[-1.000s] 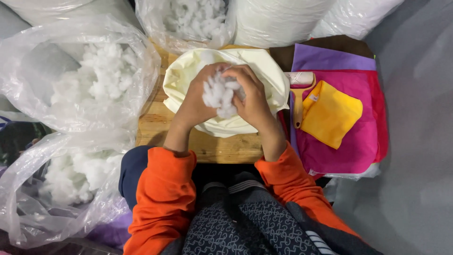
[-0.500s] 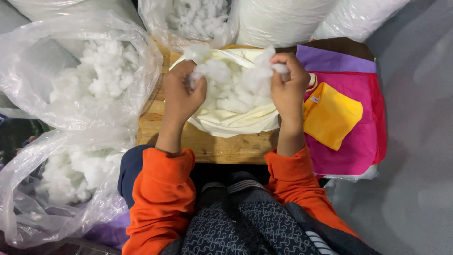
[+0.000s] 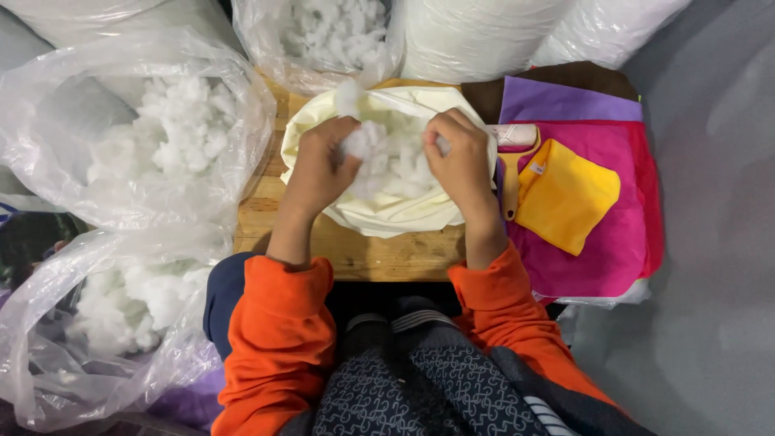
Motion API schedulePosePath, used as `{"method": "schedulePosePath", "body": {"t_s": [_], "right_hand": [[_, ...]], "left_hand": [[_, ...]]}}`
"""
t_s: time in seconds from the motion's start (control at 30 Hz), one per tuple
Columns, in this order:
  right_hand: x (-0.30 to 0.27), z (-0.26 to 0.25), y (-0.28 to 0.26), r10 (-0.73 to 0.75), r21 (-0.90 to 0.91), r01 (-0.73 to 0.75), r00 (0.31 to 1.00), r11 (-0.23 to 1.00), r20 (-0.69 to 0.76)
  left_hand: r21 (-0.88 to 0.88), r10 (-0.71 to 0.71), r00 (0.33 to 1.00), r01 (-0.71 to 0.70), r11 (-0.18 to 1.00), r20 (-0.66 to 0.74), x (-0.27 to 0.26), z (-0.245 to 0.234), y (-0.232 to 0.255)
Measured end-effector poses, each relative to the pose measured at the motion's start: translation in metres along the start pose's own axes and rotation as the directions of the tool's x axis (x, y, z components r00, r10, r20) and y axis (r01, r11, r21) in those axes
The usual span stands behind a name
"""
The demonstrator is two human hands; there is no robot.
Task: The person is stuffing a white fabric bag with white fiberfill material, grabbing handfuls from large plastic bags and pressing the material down inside the bag.
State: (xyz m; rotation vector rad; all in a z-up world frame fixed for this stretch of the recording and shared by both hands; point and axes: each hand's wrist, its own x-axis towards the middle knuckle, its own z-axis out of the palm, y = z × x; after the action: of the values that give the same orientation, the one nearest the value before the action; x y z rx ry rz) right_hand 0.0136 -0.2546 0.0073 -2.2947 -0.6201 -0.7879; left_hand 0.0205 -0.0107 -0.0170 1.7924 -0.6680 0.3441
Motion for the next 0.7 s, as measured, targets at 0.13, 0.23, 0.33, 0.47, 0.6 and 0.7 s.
{"method": "schedulePosePath", "body": {"t_s": [0.13, 0.23, 0.33, 0.47, 0.6, 0.7], "right_hand": [[0.009, -0.037, -0.025, 0.116, 0.051, -0.122, 0.988, 0.991, 0.103], [0.01, -0.028, -0.057, 0.18, 0.345, -0.256, 0.954, 0.903, 0.238], [0.007, -0.002, -0.048, 0.027, 0.238, -0.089, 0.967, 0.967, 0.254], [0.006, 0.009, -0.024, 0.026, 0.199, -0.078, 0.967, 0.977, 0.252], [0.004, -0.006, 0.017, 0.075, -0.002, -0.077, 0.967, 0.997, 0.245], [0.006, -0.022, 0.025, 0.121, -0.015, -0.122, 0.945, 0.992, 0.303]], "left_hand": [[0.038, -0.001, 1.0, 0.001, 0.999, 0.013, 0.003, -0.004, 0.018], [0.036, 0.03, 0.996, -0.033, 0.999, 0.083, 0.003, 0.016, 0.025], [-0.081, -0.047, 0.992, 0.057, 0.995, 0.121, 0.004, 0.032, 0.027], [0.104, -0.047, 0.998, 0.042, 0.994, 0.05, 0.002, 0.023, 0.005], [0.194, -0.082, 0.996, 0.072, 0.978, 0.047, -0.001, 0.012, -0.009], [0.399, -0.043, 0.99, -0.013, 0.917, 0.133, 0.001, 0.008, 0.002]]}}
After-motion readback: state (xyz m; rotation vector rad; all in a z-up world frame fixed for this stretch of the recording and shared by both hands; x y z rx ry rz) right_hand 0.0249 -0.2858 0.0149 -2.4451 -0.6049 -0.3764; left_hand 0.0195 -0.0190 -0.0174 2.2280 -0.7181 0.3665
